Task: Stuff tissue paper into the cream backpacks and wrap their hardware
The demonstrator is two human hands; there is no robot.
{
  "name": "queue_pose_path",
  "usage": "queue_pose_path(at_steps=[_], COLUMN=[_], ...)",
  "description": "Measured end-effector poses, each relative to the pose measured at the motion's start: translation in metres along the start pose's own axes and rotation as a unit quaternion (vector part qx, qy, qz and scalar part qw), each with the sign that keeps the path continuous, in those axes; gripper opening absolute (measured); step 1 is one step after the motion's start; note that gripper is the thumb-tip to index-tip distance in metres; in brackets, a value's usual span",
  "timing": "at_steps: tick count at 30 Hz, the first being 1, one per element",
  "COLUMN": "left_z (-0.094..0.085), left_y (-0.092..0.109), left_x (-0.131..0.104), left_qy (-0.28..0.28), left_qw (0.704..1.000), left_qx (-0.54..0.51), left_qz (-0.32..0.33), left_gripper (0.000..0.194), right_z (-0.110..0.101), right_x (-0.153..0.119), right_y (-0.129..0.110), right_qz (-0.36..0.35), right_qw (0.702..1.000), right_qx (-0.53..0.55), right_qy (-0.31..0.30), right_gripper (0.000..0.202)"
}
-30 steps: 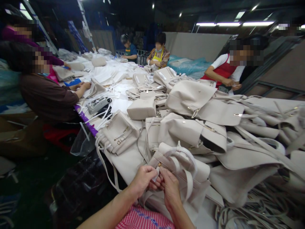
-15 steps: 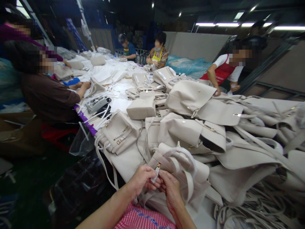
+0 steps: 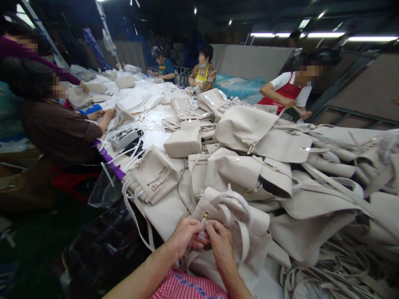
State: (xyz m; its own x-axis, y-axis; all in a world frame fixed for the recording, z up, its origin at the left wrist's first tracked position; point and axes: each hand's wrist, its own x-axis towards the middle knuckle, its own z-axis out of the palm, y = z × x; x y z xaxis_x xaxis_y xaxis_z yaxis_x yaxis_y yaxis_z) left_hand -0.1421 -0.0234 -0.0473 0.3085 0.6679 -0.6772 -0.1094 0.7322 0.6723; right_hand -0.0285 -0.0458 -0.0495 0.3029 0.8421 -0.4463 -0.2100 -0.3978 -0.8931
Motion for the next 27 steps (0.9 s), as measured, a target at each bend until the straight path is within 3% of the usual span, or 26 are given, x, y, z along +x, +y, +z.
queue_pose_path(at_steps=[4, 7, 11, 17, 22, 25, 27], left_z=[0.003, 0.004, 0.004, 0.003, 0.004, 0.003, 0.002], left_y=[0.0, -0.001, -0.001, 0.002, 0.006, 0.009, 0.011], left_x=[0.003, 0.005, 0.003, -0.003, -0.005, 0.005, 0.012], left_qy=[0.032, 0.046, 0.025, -0.013, 0.033, 0.054, 0.052], left_qw=[0.996, 0.991, 0.993, 1.0, 0.999, 0.994, 0.993], left_qx=[0.045, 0.086, 0.092, -0.025, 0.022, 0.075, 0.092], left_qz=[0.068, 0.094, 0.073, -0.001, 0.03, 0.066, 0.062], left_gripper=[0.039, 0.039, 0.04, 0.044, 0.046, 0.042, 0.039], right_z=[0.0, 0.003, 0.005, 0.008, 0.012, -0.002, -0.031], right_x=[-0.002, -0.003, -0.003, 0.001, -0.008, -0.019, -0.037], right_y=[-0.003, -0.007, -0.005, -0.003, -0.015, -0.027, -0.033], right_qz=[0.06, 0.055, 0.027, 0.006, 0.005, 0.005, 0.031], right_qw=[0.996, 0.997, 0.998, 0.999, 0.999, 0.998, 0.993], right_qx=[0.058, 0.042, 0.049, 0.049, 0.052, 0.058, 0.072], right_qy=[-0.027, -0.029, -0.008, -0.013, 0.002, -0.017, -0.089], right_gripper=[0.046, 0.042, 0.036, 0.035, 0.035, 0.031, 0.048])
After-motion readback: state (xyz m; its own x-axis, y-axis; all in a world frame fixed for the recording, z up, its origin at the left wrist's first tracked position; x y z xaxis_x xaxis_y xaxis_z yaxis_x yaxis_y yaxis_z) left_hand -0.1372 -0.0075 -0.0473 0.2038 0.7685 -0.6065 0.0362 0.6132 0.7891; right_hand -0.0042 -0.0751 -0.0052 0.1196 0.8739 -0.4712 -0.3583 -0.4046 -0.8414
